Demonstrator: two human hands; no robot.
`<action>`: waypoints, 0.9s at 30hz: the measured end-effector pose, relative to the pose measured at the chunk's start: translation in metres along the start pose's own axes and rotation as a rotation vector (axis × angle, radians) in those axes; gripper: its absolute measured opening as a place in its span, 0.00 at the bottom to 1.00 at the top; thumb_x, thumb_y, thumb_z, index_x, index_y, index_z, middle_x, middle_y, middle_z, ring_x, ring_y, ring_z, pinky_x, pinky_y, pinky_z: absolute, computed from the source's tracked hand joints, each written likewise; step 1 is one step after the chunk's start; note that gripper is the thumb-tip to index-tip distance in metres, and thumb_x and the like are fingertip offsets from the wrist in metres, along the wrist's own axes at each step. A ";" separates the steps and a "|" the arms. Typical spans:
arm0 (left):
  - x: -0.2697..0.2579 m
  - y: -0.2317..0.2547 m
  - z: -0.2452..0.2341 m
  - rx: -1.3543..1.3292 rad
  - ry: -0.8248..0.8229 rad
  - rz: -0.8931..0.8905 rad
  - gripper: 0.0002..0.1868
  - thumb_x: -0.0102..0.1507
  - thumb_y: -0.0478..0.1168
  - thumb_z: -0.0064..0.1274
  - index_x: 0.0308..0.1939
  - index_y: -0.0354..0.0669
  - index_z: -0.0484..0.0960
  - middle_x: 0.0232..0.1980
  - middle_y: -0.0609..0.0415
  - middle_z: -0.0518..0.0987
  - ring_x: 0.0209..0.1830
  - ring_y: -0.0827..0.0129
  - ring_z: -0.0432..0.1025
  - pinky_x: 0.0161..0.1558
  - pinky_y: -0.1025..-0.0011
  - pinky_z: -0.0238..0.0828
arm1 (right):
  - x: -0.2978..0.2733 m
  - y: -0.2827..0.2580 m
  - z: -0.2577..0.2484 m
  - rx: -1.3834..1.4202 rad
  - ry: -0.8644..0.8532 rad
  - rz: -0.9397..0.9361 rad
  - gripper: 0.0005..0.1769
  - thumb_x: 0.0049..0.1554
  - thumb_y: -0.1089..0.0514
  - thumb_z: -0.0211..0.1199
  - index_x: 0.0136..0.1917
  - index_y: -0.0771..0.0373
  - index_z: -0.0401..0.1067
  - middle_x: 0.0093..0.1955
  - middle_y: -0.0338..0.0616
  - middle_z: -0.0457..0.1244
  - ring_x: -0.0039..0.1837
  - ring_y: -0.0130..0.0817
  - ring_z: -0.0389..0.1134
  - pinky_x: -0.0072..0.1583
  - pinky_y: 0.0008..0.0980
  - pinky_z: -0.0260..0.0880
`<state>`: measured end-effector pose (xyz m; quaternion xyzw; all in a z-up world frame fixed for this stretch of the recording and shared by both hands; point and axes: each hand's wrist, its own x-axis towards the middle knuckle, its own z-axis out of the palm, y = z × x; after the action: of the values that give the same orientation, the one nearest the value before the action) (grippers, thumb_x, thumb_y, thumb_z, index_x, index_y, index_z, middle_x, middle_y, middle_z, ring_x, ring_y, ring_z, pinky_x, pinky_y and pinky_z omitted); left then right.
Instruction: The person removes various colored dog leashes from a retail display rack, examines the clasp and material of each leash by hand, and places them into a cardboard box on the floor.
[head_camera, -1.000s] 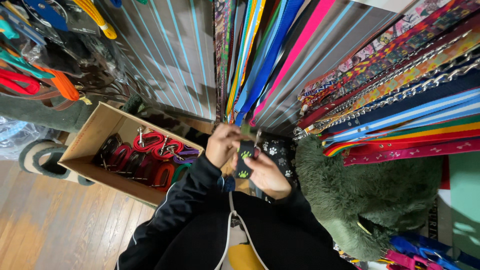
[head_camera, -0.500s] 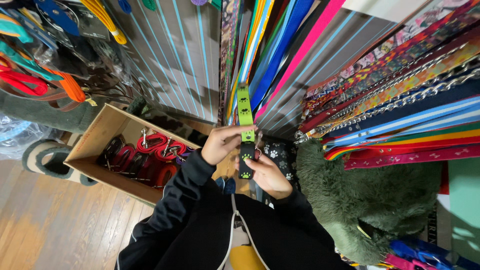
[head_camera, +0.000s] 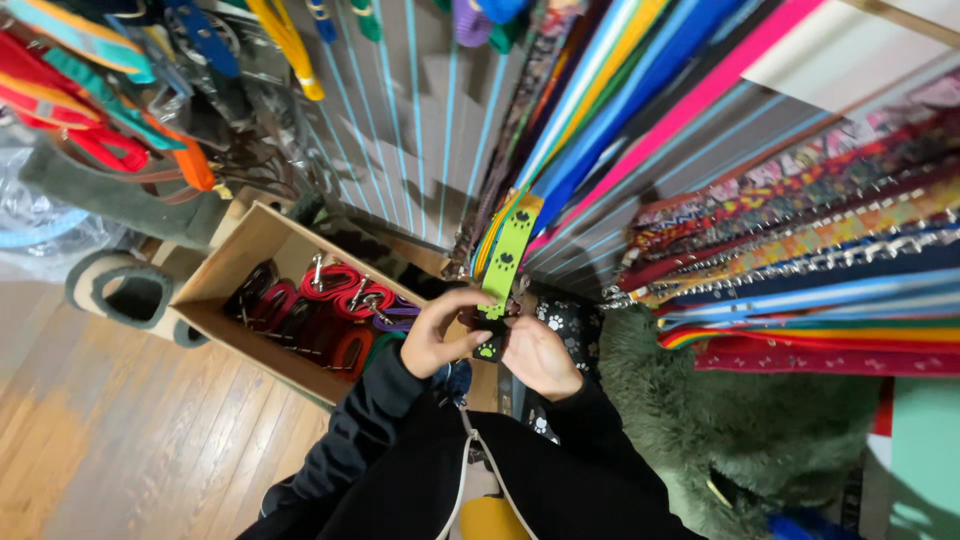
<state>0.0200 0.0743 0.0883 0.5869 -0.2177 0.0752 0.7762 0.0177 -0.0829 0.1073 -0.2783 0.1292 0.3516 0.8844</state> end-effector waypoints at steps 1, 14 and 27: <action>-0.007 -0.003 0.000 0.003 0.014 0.001 0.22 0.49 0.33 0.62 0.48 0.34 0.78 0.26 0.52 0.68 0.27 0.70 0.64 0.32 0.74 0.65 | -0.001 -0.003 0.014 -0.006 -0.002 0.013 0.08 0.55 0.60 0.49 0.39 0.56 0.69 0.39 0.37 0.63 0.48 0.33 0.64 0.58 0.35 0.60; -0.044 0.017 -0.042 0.305 0.390 -0.117 0.22 0.49 0.38 0.64 0.47 0.39 0.80 0.25 0.54 0.81 0.42 0.65 0.74 0.58 0.58 0.61 | 0.049 0.039 0.046 -0.139 -0.042 0.189 0.13 0.58 0.50 0.47 0.46 0.56 0.70 0.41 0.38 0.65 0.46 0.28 0.63 0.53 0.30 0.59; -0.087 0.032 -0.087 0.430 0.328 0.070 0.07 0.54 0.29 0.55 0.34 0.42 0.83 0.40 0.52 0.82 0.48 0.56 0.74 0.58 0.50 0.56 | 0.115 0.087 0.039 -0.401 -0.052 0.130 0.30 0.52 0.65 0.57 0.67 0.69 0.54 0.66 0.54 0.54 0.67 0.47 0.56 0.67 0.44 0.53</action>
<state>-0.0478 0.1778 0.0611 0.7103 -0.0880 0.2405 0.6556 0.0417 0.0547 0.0550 -0.4305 0.0512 0.4336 0.7899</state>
